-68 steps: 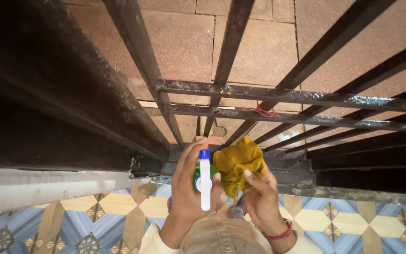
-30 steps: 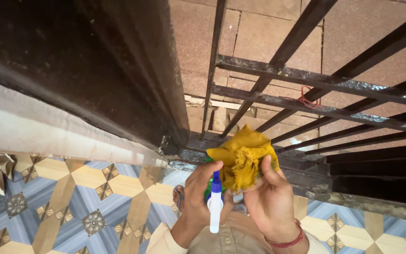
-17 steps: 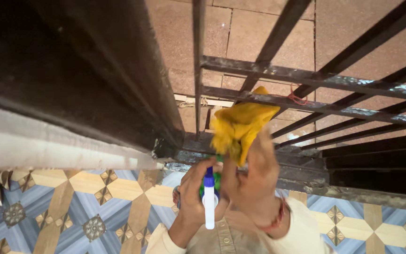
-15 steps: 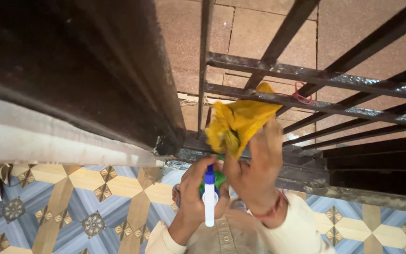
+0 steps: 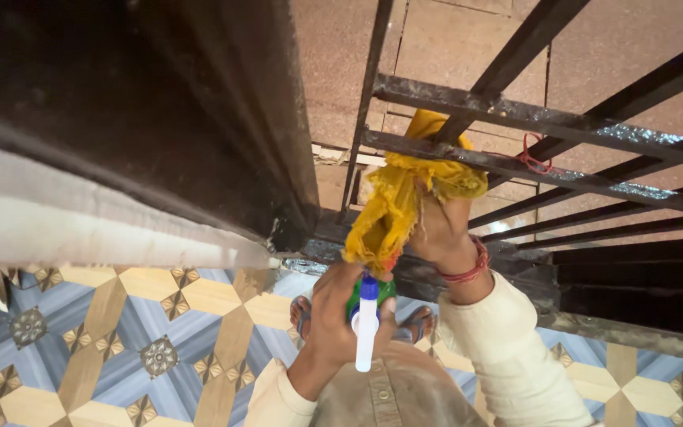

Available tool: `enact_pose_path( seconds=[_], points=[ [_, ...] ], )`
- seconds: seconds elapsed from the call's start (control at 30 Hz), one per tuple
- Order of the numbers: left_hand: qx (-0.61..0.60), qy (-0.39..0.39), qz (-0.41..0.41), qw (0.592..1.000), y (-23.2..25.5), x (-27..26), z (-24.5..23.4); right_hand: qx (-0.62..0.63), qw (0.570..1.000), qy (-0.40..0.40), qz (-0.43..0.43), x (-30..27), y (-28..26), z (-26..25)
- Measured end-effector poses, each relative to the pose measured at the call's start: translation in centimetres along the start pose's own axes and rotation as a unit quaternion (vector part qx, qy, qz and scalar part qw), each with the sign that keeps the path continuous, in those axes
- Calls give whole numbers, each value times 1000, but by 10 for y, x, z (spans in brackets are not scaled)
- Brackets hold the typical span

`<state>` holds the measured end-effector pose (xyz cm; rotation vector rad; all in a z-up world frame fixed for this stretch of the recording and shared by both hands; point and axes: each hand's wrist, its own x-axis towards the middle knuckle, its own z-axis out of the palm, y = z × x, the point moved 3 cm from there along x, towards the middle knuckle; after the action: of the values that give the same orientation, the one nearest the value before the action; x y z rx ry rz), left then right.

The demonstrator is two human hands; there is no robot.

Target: The person cleans a metal gate by spraying it with a cleaning solution and wiping the bars with a yellow cloth.

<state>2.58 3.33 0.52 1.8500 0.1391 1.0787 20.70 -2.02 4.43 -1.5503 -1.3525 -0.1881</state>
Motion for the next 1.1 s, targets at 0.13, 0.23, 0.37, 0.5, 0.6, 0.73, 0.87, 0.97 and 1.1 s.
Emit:
enact_pose_path(
  seconds=[0.13, 0.23, 0.37, 0.5, 0.6, 0.73, 0.87, 0.97, 1.1],
  points=[
    [7, 5, -3, 1000, -1, 2, 3, -115, 991, 13, -73, -10, 11, 3],
    [19, -4, -9, 1000, 1, 2, 4, 2, 999, 22, 37, -22, 22, 15],
    [-21, -8, -57, 998, 6, 9, 6, 170, 967, 42, 187, -34, 38, 26],
    [13, 0, -56, 998, 7, 10, 6, -83, 995, 48, 40, -52, 43, 39],
    [-8, 6, -61, 998, 8, 8, 7, -1, 993, 29, 117, -71, 59, 52],
    [-14, 10, -46, 999, 12, 5, 6, 35, 978, 31, 203, -74, 58, 56],
    [-4, 14, -54, 998, 13, 0, 1, 293, 914, 46, 275, -56, 12, 36],
    [-4, 24, -66, 998, 10, -5, 2, 473, 845, 47, 246, -48, -22, 12],
    [-39, 30, -78, 996, 5, -8, 12, 330, 862, 90, 374, -68, -9, 25]
  ],
)
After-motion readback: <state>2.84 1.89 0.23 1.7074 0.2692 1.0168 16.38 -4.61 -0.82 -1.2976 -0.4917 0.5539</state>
